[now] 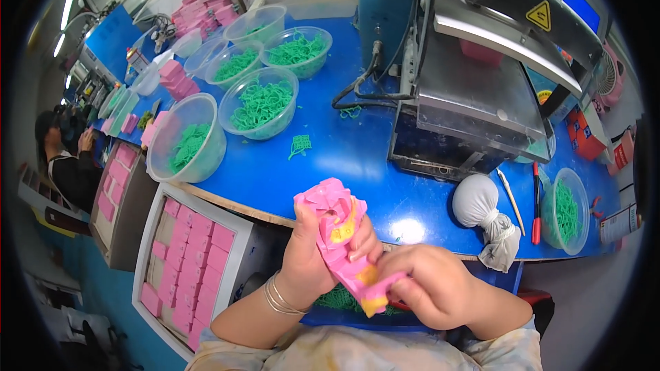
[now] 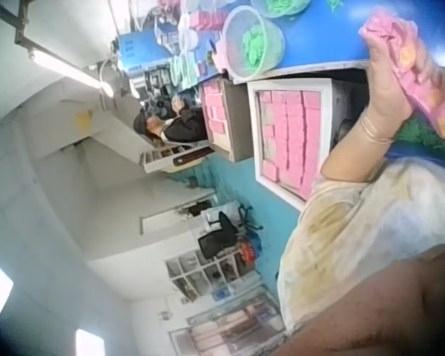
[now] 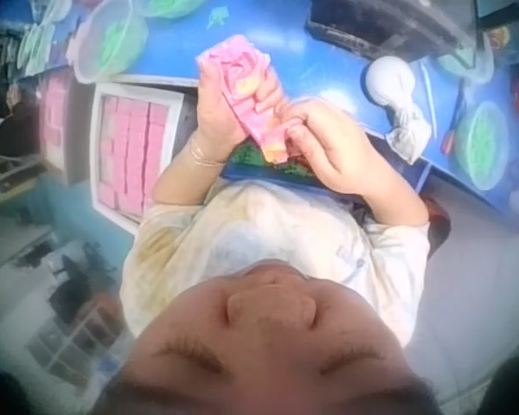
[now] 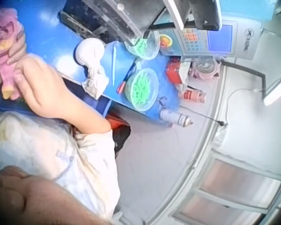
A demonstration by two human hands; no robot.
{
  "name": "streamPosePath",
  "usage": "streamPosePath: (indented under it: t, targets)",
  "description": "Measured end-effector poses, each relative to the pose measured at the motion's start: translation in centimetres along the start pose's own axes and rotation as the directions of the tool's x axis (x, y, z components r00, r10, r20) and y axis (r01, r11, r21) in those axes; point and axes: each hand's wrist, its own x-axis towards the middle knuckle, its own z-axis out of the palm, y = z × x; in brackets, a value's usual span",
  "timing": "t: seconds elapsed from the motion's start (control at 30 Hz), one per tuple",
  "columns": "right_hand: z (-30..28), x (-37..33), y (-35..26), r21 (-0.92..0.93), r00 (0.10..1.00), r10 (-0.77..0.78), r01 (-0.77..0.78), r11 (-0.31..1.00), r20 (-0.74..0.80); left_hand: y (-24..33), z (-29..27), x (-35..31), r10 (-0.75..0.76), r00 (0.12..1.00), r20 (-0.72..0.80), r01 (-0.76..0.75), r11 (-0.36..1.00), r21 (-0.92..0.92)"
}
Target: The recorder matches small green components into a pink wax mold, then places the mold under a heating/pressing machine.
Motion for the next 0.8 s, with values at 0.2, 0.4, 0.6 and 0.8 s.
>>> streamPosePath:
  t: [0.2,0.4,0.6,0.8]
  targets:
    - [0.3,-0.2,0.7,-0.015,0.993,-0.023,0.022,1.000,-0.113,-0.5,2.2,-0.4,-0.001,0.986,-0.168,0.040,0.973,0.228]
    - [0.6,-0.4,1.0,-0.062,0.990,-0.061,0.054,0.997,-0.129,-0.8,1.4,-0.6,-0.059,0.988,-0.142,0.087,0.976,0.200]
    - [-0.1,-0.6,0.4,0.528,0.862,0.302,-0.048,0.848,-0.408,0.6,2.6,0.0,-0.186,0.970,-0.159,0.236,0.885,0.401]
    - [-2.2,-0.4,0.7,-0.196,0.875,-0.174,0.093,0.976,-0.452,0.7,2.2,-0.4,0.185,0.969,0.167,-0.181,0.064,0.981]
